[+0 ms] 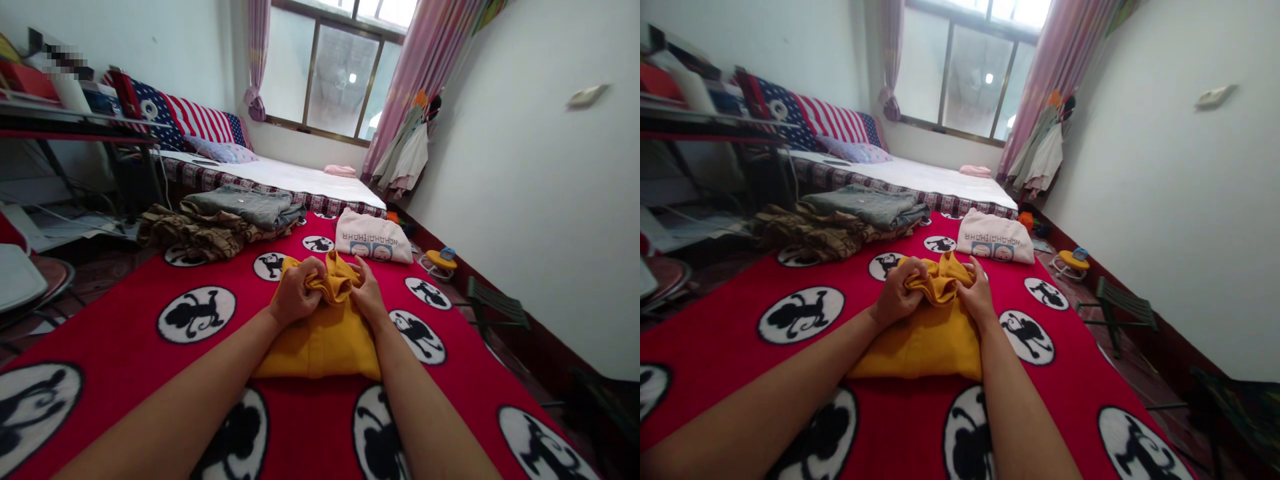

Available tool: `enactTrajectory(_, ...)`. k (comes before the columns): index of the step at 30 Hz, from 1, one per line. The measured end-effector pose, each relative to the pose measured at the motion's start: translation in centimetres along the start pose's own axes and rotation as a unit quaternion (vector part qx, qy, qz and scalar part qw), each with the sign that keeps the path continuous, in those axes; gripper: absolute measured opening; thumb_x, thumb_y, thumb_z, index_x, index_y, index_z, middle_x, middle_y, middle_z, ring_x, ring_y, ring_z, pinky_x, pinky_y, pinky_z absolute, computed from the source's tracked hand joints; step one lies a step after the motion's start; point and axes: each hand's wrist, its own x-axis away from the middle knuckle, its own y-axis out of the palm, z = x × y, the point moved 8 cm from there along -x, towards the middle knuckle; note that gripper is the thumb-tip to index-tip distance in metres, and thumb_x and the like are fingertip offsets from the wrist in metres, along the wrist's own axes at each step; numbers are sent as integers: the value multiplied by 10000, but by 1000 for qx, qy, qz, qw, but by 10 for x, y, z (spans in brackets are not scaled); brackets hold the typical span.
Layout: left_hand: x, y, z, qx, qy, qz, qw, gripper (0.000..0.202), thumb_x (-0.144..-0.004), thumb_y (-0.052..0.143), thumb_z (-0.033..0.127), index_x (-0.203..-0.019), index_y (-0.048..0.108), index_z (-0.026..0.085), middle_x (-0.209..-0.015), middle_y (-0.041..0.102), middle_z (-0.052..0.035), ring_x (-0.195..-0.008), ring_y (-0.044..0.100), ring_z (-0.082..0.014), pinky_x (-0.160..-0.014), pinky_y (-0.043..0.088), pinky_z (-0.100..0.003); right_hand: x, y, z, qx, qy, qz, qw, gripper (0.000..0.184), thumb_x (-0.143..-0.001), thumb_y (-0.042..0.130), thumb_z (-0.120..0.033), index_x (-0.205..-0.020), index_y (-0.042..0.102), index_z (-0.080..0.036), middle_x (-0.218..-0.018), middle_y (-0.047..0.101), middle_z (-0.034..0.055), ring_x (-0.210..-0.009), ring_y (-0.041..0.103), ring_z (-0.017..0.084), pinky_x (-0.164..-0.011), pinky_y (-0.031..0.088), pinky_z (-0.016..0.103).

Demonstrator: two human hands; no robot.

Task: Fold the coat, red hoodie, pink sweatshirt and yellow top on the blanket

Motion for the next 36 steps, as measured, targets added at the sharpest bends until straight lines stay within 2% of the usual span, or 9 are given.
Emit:
enactTrajectory(6,-15,-49,-29,93,-94,219,967,232,-606,483,80,-802,472,203,-652,459,63,-536,441,-82,-493,340,-175,4,9,-14,75,-27,-84,993,719,-607,823,-371,-1274,612,-206,-1212,658,75,-1127,607,252,-981,475,374)
enactTrajectory(11,-21,-63,-54,64,-137,268,951,334,-628,530,85,-944,517,194,-854,574,13,-748,582,-115,-682,480,-200,2,-4,-15,-11,41,-26,999,348,-670,734,-446,-889,718,-176,-840,727,26,-779,665,217,-694,524,305)
enactTrajectory(16,-13,-46,-92,-98,-265,151,947,667,-668,639,102,-1303,440,145,-1205,565,-150,-972,647,-235,-869,533,-370,-4,-42,6,38,96,136,985,392,-576,744,-455,-822,677,-157,-761,720,58,-694,653,216,-637,507,309)
enactTrajectory(19,-9,-31,-93,-245,-249,45,936,522,-714,679,176,-1226,578,140,-1324,491,-185,-1211,543,-315,-1042,440,-423,-7,-53,13,77,93,184,975,436,-565,754,-458,-859,667,-147,-788,723,89,-750,660,235,-676,510,329)
enactTrajectory(22,-5,-16,-82,-306,-225,-18,925,385,-822,626,308,-1176,649,160,-1354,483,-175,-1263,505,-326,-1069,418,-432,-10,-47,15,50,92,156,982,445,-635,694,-529,-854,678,-142,-855,734,107,-812,674,245,-714,521,338)
enactTrajectory(26,-3,6,-59,-356,-152,-95,917,435,-875,579,431,-1249,633,215,-1458,439,-137,-1353,413,-318,-1109,355,-476,-10,-36,10,-9,47,112,993,504,-604,740,-408,-1032,660,-153,-940,738,87,-840,683,235,-743,535,340)
enactTrajectory(29,5,21,-61,-377,-136,-183,898,438,-929,487,467,-1283,614,244,-1483,450,-112,-1420,312,-326,-1132,263,-567,-5,-43,3,127,13,148,981,465,-651,699,-352,-1074,664,-163,-961,723,89,-822,670,228,-759,535,359)
enactTrajectory(32,12,22,-73,-379,-169,-208,886,475,-959,418,467,-1351,563,240,-1520,402,-117,-1447,263,-320,-1139,226,-582,-2,-41,-13,296,-35,162,941,403,-736,641,-334,-1100,677,-166,-1107,683,129,-972,644,260,-895,502,410)
enactTrajectory(36,14,20,-82,-368,-202,-198,886,513,-951,420,478,-1400,510,246,-1569,299,-132,-1472,206,-300,-1147,196,-582,-2,-3,-28,380,-138,26,914,492,-908,484,-363,-1368,527,-194,-1432,510,117,-1381,379,261,-1144,277,476)
